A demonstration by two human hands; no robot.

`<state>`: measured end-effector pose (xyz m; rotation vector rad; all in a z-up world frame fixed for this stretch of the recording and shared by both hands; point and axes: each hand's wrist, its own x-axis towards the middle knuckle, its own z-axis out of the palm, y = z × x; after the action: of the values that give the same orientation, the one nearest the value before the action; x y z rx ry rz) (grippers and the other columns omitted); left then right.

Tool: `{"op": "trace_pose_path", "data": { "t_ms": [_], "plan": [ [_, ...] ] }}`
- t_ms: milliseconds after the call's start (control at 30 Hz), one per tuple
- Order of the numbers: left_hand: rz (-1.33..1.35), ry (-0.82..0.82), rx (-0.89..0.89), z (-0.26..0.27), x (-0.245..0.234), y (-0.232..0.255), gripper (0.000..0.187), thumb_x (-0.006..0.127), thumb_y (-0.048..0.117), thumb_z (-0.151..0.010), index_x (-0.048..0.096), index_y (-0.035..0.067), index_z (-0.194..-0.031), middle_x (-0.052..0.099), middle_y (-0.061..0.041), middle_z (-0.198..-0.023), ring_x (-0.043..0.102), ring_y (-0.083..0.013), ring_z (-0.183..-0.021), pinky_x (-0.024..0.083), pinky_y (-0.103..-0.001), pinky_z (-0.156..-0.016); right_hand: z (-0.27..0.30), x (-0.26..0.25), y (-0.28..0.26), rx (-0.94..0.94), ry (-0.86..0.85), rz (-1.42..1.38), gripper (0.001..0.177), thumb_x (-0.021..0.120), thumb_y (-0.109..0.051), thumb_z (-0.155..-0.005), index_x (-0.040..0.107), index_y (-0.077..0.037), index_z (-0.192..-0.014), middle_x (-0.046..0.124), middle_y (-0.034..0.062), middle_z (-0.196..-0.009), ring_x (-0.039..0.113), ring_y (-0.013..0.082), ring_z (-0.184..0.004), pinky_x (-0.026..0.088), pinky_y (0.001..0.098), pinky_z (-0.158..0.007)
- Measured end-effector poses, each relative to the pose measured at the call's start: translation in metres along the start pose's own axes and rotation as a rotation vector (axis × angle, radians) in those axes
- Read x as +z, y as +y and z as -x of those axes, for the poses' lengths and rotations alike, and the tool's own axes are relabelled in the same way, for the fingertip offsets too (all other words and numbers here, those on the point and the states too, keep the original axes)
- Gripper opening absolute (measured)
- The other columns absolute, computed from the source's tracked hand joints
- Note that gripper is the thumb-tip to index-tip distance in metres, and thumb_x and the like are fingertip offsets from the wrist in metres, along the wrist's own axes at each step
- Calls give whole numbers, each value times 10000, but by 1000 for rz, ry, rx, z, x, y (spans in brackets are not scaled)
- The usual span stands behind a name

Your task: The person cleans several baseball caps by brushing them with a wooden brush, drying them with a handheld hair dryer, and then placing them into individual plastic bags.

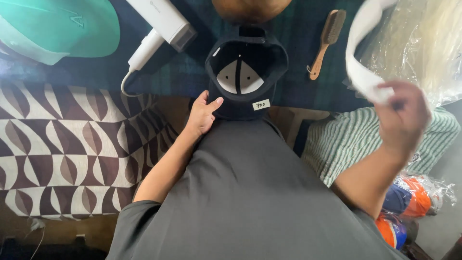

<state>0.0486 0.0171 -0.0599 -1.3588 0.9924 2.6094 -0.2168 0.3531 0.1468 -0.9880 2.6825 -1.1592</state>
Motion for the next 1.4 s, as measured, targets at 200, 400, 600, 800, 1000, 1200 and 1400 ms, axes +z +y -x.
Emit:
{"op": "trace_pose_path", "data": {
  "t_ms": [200, 400, 600, 800, 1000, 1200, 1400],
  "plan": [
    [76, 19, 44, -4, -6, -2, 232, 736, 92, -918, 535, 150, -1021, 717, -25, -964, 698, -117, -821, 525, -204, -621, 1, 36, -59, -135, -254, -55, 250, 627, 222, -737, 567, -2, -831, 743, 203, -1086, 715, 333, -1003, 552, 399, -856],
    [-59, 27, 264, -9, -16, -11, 299, 793, 109, -923, 605, 110, -1156, 676, -73, -1013, 654, -180, -995, 589, -366, -884, -16, 163, -24, -298, -306, -69, 181, 650, 134, -795, 620, -21, -883, 737, 164, -1030, 711, 416, -855, 562, 474, -652],
    [-218, -19, 447, 5, -17, 4, 569, 742, 55, -903, 513, 75, -1423, 626, -141, -1193, 567, -231, -1166, 500, -417, -1040, -46, 182, -26, -426, -394, 102, 203, 624, -22, -827, 700, -11, -1015, 705, 145, -1111, 714, 363, -969, 596, 435, -733],
    [-636, 97, 490, 13, -7, 42, 572, 664, 321, -980, 446, 139, -1477, 592, -94, -1342, 603, -187, -1242, 520, -316, -991, -63, 200, -6, -340, -654, 227, 348, 542, 21, -915, 735, 32, -1205, 732, 133, -1229, 675, 279, -1170, 595, 435, -838],
    [-1147, 289, 966, 10, 6, 56, 516, 694, 237, -1019, 470, 34, -1437, 535, -183, -1375, 471, -377, -1300, 436, -545, -1077, -72, 189, -39, -446, -414, -13, 458, 551, 254, -863, 638, 112, -1289, 626, 230, -1206, 632, 358, -1116, 593, 430, -827],
    [-1452, -115, 1231, 46, 80, 127, 553, 721, 292, -1038, 471, 133, -1506, 608, -108, -1421, 586, -338, -1270, 430, -456, -1006, -79, 140, -98, -522, -313, -59, 706, 583, 274, -915, 483, -82, -1517, 609, 205, -1290, 680, 261, -940, 618, 380, -799],
    [-545, 133, 838, 16, 85, 118, 267, 680, 95, -1009, 450, 149, -884, 372, 65, -784, 358, -88, -737, 352, -263, -655, -78, 159, -98, -94, -224, -576, 800, 802, -174, -1029, 266, -99, -1618, 428, 190, -1574, 538, 357, -1464, 541, 421, -1130]
  ]
}}
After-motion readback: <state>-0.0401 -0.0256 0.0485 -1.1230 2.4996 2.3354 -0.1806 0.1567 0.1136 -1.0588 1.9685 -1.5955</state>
